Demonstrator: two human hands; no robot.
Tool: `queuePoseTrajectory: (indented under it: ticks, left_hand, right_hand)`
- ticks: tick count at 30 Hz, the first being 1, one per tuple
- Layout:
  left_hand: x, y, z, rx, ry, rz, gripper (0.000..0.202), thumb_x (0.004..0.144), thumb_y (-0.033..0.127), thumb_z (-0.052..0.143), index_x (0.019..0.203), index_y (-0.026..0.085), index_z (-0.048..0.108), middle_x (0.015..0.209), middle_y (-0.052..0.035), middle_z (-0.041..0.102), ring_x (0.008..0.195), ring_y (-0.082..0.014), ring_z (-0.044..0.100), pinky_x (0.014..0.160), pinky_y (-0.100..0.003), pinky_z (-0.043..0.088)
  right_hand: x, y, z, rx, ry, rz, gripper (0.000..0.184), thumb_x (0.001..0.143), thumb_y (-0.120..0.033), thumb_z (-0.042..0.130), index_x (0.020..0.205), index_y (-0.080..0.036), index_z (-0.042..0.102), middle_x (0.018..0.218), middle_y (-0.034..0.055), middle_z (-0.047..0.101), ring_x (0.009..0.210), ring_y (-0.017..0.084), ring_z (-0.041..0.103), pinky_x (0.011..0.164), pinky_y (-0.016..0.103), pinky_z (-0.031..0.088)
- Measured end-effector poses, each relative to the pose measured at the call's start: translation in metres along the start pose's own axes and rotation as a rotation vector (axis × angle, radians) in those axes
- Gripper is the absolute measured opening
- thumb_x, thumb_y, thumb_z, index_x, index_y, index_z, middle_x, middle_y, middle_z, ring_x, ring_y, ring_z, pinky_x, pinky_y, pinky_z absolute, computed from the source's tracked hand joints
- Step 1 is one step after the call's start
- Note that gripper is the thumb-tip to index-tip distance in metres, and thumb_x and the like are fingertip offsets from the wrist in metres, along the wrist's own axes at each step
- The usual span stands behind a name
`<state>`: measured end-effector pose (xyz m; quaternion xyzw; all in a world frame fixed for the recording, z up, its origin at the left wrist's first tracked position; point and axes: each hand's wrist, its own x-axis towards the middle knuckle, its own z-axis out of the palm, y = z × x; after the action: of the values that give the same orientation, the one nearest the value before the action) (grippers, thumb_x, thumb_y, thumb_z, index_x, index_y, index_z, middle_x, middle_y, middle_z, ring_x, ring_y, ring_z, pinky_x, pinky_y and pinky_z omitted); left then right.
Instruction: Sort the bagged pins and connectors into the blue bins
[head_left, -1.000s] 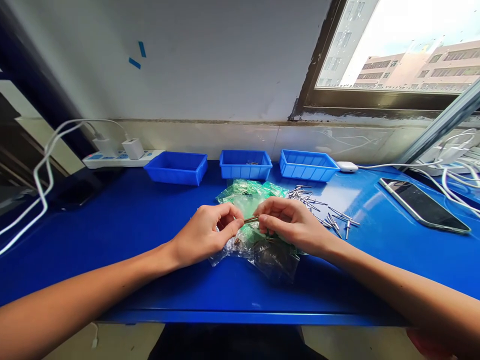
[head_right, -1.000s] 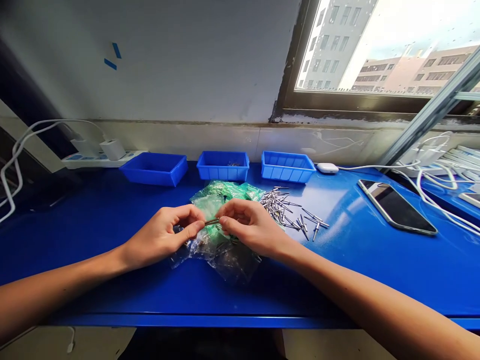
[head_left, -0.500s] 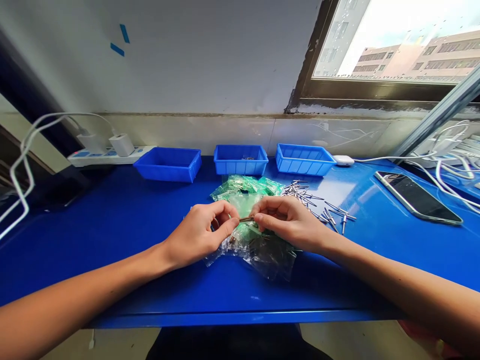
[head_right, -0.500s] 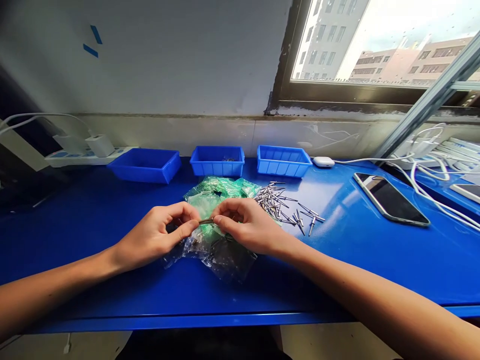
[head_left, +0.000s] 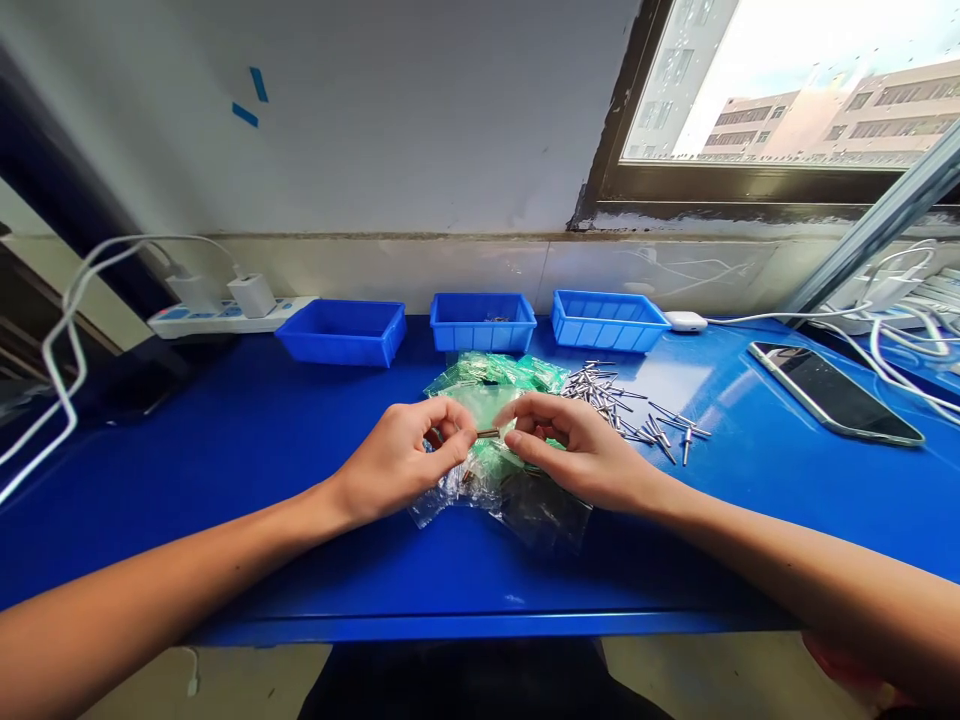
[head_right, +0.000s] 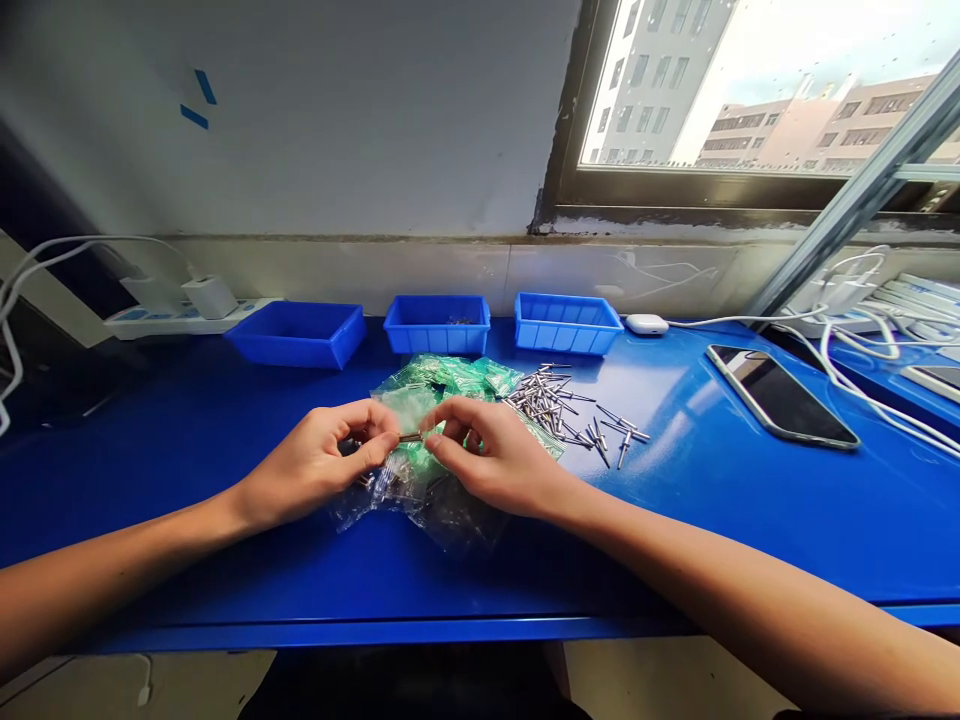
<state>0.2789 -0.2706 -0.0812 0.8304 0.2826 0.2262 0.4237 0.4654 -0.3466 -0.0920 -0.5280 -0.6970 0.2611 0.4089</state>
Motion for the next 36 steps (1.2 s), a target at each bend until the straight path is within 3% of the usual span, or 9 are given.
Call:
queuePoseTrajectory:
  ticks: [10, 29, 36]
  left_hand:
    - [0.0035, 0.0004, 0.0015, -0.146, -0.017, -0.034, 0.019, 0.079, 0.033, 0.055, 0.075, 0.015, 0.057, 0.060, 0.0039, 0.051, 0.053, -0.0075, 0.042, 0.048, -0.018, 0.033]
    - [0.0046, 0.0007, -0.0004, -0.132, -0.082, -0.111, 0.023, 0.077, 0.037, 0.056, 0.071, 0.015, 0.056, 0.058, 0.0036, 0.050, 0.052, -0.0083, 0.044, 0.048, -0.018, 0.035]
    - [0.0014, 0.0040, 0.0004, -0.016, -0.074, -0.032, 0.019, 0.079, 0.032, 0.054, 0.071, 0.015, 0.056, 0.060, 0.0033, 0.052, 0.055, -0.0086, 0.045, 0.050, -0.019, 0.035]
  right_hand:
    - [-0.0004, 0.0015, 0.0030, -0.133, 0.022, -0.121, 0.007, 0.082, -0.021, 0.053, 0.079, -0.017, 0.057, 0.057, -0.0038, 0.052, 0.050, 0.008, 0.041, 0.049, 0.022, 0.032]
    - [-0.0028, -0.0004, 0.0034, -0.147, 0.022, -0.129, 0.006, 0.081, -0.019, 0.053, 0.077, -0.018, 0.057, 0.056, -0.0035, 0.053, 0.051, 0.009, 0.043, 0.051, 0.021, 0.035]
    - [-0.0035, -0.0028, 0.0029, -0.131, 0.017, -0.124, 0.007, 0.081, -0.022, 0.054, 0.078, -0.017, 0.058, 0.056, -0.0034, 0.052, 0.051, 0.008, 0.043, 0.050, 0.021, 0.035]
